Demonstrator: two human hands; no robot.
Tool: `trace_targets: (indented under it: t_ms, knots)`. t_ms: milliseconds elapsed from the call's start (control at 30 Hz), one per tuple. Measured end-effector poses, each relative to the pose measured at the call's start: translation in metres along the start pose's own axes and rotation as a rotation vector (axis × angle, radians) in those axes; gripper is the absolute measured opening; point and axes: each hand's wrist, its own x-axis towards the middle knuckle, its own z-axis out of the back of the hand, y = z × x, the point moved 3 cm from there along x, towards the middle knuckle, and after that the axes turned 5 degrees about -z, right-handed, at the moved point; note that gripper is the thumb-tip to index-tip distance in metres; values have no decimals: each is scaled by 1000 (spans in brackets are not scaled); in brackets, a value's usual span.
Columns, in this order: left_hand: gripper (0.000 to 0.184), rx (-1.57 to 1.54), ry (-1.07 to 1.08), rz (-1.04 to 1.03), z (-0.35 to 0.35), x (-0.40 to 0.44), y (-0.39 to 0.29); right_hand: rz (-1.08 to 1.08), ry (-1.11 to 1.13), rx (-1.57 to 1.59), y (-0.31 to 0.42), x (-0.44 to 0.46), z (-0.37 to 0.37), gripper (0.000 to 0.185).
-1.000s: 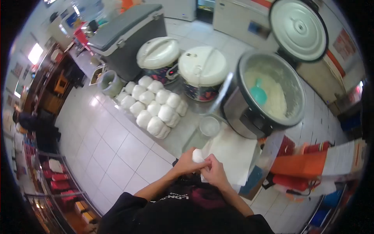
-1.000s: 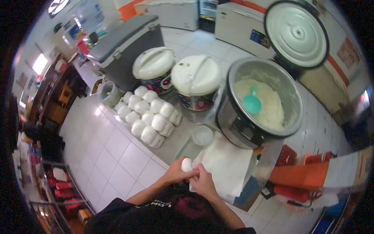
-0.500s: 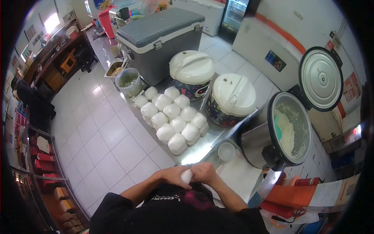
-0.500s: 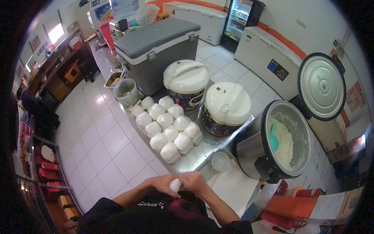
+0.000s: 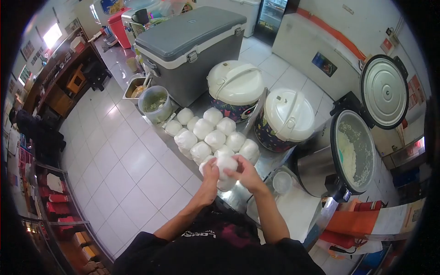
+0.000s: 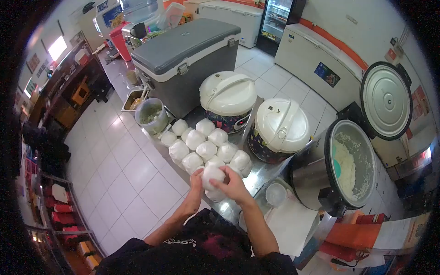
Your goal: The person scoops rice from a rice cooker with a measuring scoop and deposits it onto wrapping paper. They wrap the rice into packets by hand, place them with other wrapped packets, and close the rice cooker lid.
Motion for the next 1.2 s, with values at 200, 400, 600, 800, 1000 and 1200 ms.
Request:
trace_targets:
  t_ms: [200, 400, 600, 800, 1000, 1200]
  knots:
    - [40, -15, -387, -192, 56, 36, -7, 127, -304, 88, 52, 121, 8, 48]
    - [46, 608, -368, -627, 86, 149, -28, 32, -309, 151, 31, 209, 3, 49]
    - [68, 986, -111, -626, 84, 206, -24, 208, -616, -507, 38, 183, 8, 35]
    - [76, 1047, -122, -596, 73, 203, -22, 242, -463, -244, 81, 71, 37, 24]
    - [71, 1127, -200, -778, 68, 184, -23, 170, -723, -287, 145, -112, 103, 26]
    - [42, 980, -19, -868, -78, 113, -125, 86, -1255, -1112, 196, -215, 271, 34]
